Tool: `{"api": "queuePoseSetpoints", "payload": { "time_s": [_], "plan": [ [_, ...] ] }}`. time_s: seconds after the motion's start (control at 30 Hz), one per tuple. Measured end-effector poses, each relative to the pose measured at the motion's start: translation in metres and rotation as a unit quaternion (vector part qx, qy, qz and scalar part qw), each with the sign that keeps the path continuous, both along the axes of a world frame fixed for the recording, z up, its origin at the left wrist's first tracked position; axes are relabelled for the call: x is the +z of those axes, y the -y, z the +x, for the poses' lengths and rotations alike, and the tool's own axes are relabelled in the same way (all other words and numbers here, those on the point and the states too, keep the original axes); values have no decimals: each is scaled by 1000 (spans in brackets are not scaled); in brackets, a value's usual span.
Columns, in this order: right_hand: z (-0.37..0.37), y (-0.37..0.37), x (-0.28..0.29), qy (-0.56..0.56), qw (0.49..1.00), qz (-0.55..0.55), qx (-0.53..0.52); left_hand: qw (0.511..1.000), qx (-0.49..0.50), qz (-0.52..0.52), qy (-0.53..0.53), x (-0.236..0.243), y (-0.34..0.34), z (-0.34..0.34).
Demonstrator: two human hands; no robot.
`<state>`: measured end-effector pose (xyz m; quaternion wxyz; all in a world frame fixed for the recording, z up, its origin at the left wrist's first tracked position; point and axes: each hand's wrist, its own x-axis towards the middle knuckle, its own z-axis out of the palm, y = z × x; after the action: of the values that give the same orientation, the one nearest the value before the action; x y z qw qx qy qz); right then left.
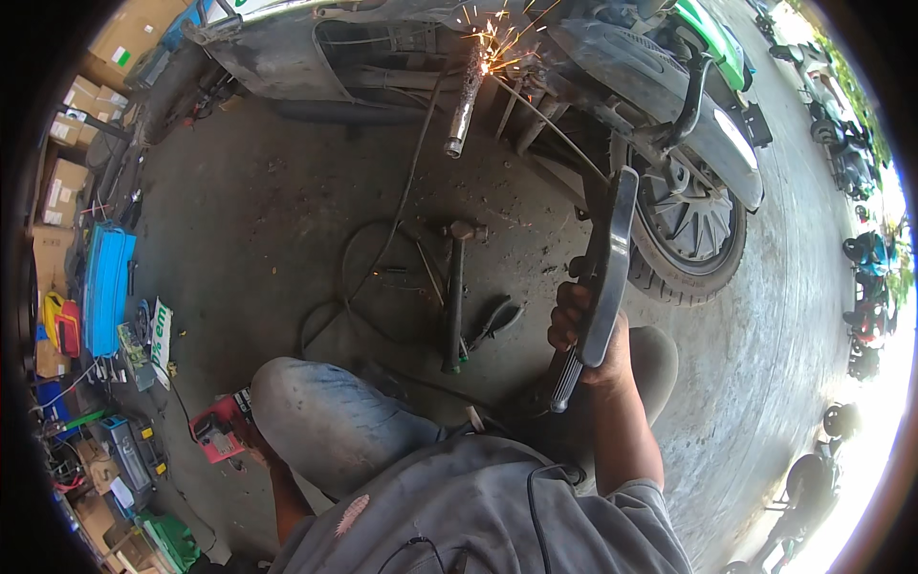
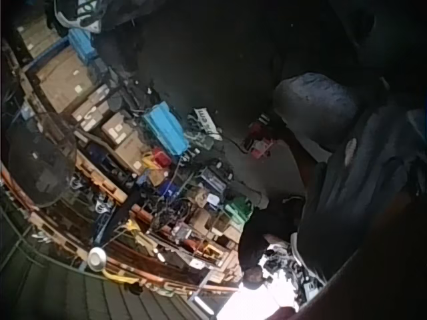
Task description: The person welds a metal component onto an electric scooter frame using a welding machine and electrode holder, handles a battery pack, and works on the scooter chassis in a workshop.
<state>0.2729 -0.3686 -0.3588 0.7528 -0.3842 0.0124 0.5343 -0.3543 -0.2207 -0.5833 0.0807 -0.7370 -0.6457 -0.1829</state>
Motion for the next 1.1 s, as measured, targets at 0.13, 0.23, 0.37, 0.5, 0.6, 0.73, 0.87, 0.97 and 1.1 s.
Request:
{"api": "queuePoseSetpoints", "payload": {
  "time_s": [0.13, 0.23, 0.37, 0.5, 0.6, 0.73, 0.87, 0.97, 1.1],
  "plan": [
    [-5, 4, 5, 32, 998, -52, -3, 952, 102, -47, 284, 0, -3, 5],
    [-5, 7, 2, 64, 995, -62, -48, 985, 91, -59, 132, 0, -2, 2],
    [3, 7, -7, 311, 920, -214, -106, 995, 63, -52, 48, -7, -1, -7],
    [7, 6, -10, 488, 832, -250, -84, 1000, 6, -21, -6, -13, -1, -17],
    [4, 1, -9, 498, 834, -227, -70, 1000, -12, -4, 29, -14, -2, -18],
    [1, -9, -9, 489, 840, -230, -54, 997, 38, -37, 51, -9, -1, -14],
    [2, -16, -10, 487, 837, -243, -49, 998, -62, 24, -17, -5, -2, -12],
    [5, -17, -12, 506, 831, -227, -45, 993, -92, 44, 55, -5, -2, -9],
    [6, -18, -14, 510, 821, -252, -48, 1000, -3, -6, 17, -2, 0, -4]
  ]
}}
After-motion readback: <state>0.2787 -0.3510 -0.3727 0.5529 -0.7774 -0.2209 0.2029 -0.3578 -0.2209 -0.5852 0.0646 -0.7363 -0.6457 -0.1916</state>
